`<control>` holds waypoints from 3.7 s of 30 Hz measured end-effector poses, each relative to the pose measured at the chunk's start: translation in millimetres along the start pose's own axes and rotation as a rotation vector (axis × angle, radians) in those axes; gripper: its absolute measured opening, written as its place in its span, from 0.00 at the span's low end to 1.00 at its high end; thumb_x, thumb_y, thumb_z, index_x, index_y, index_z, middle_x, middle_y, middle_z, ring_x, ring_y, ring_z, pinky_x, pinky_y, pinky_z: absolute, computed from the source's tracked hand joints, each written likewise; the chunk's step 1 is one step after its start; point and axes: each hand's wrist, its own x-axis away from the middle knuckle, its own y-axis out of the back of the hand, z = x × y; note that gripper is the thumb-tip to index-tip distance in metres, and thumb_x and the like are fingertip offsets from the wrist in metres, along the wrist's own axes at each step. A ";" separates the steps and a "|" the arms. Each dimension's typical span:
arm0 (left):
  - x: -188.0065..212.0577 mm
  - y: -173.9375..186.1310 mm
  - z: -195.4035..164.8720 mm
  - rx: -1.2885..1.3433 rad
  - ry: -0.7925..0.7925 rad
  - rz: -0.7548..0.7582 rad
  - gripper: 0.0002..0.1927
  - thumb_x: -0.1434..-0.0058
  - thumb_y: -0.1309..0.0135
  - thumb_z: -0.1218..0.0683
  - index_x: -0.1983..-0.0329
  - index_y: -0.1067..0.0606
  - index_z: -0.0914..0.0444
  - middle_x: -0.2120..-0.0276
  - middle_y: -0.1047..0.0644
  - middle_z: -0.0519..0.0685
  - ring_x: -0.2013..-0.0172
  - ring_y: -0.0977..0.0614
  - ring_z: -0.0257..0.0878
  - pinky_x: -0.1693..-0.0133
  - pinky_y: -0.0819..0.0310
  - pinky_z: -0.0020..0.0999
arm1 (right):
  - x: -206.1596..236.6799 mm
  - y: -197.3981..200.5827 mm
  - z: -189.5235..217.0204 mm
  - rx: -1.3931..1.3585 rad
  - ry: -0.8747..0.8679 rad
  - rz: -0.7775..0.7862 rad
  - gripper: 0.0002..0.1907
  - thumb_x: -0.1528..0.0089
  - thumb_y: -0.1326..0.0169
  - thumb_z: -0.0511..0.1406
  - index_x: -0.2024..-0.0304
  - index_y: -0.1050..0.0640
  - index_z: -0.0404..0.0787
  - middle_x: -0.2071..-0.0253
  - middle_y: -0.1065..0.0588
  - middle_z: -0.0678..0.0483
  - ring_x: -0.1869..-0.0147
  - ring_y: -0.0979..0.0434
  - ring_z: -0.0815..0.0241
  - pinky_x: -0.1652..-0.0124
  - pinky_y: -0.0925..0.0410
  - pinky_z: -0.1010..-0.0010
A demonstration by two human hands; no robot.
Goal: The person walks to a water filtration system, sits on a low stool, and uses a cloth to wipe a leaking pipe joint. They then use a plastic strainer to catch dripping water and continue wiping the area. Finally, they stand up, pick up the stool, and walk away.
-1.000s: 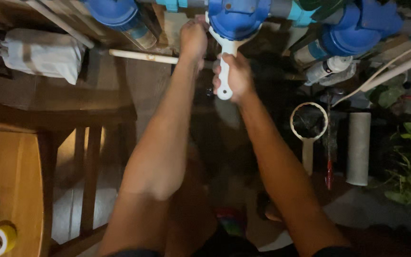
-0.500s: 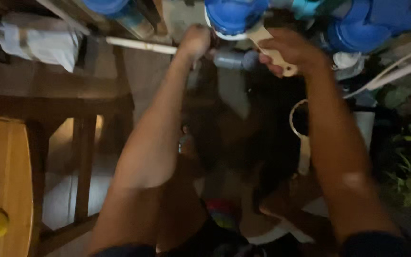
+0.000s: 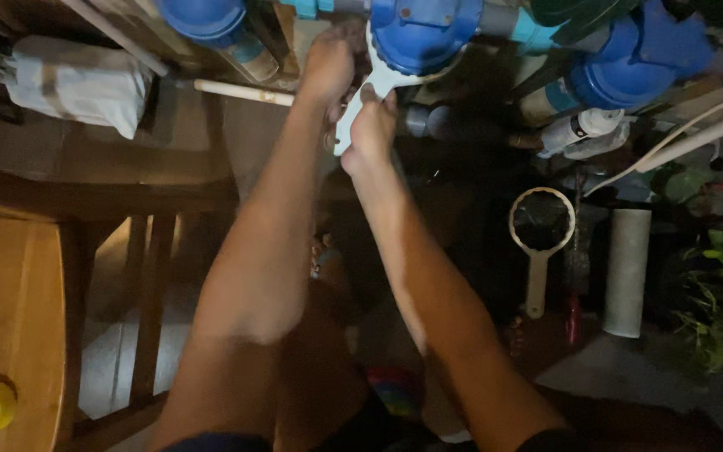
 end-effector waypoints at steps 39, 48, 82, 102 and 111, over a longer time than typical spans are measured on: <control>-3.1 3.1 5.9 -0.203 -0.001 -0.112 0.13 0.39 0.55 0.58 0.63 0.20 0.67 0.78 0.24 0.54 0.82 0.27 0.45 0.82 0.36 0.43 | -6.2 19.7 -12.2 0.036 0.015 0.037 0.07 0.32 0.55 0.36 0.52 0.32 0.44 0.73 0.27 0.49 0.78 0.29 0.56 0.79 0.34 0.63; -12.5 -11.3 6.2 0.005 -0.213 -0.077 0.09 0.41 0.48 0.62 0.63 0.18 0.69 0.75 0.18 0.53 0.77 0.19 0.39 0.75 0.25 0.37 | 9.3 7.7 19.0 0.177 0.058 0.055 0.07 0.33 0.56 0.35 0.55 0.31 0.41 0.76 0.31 0.52 0.81 0.31 0.58 0.81 0.36 0.64; -13.8 8.2 31.4 -0.336 -0.020 -0.074 0.17 0.41 0.50 0.56 0.59 0.15 0.69 0.71 0.16 0.55 0.71 0.17 0.43 0.68 0.24 0.37 | -8.8 91.1 22.0 0.297 -0.135 0.303 0.07 0.31 0.52 0.38 0.53 0.30 0.44 0.75 0.29 0.51 0.80 0.28 0.55 0.81 0.30 0.59; -16.4 -10.6 18.0 0.052 -0.225 -0.162 0.10 0.43 0.46 0.64 0.62 0.16 0.71 0.71 0.16 0.51 0.71 0.17 0.37 0.68 0.22 0.32 | 8.8 24.3 26.1 0.138 -0.032 0.152 0.08 0.33 0.56 0.38 0.54 0.36 0.42 0.76 0.31 0.51 0.81 0.30 0.56 0.83 0.34 0.58; -9.0 -24.7 12.1 -0.147 -0.176 -0.355 0.05 0.45 0.43 0.61 0.73 0.21 0.69 0.79 0.19 0.50 0.80 0.20 0.37 0.77 0.27 0.36 | 7.1 53.2 52.7 0.295 -0.164 0.243 0.11 0.35 0.52 0.41 0.57 0.32 0.41 0.79 0.32 0.52 0.83 0.33 0.56 0.84 0.35 0.60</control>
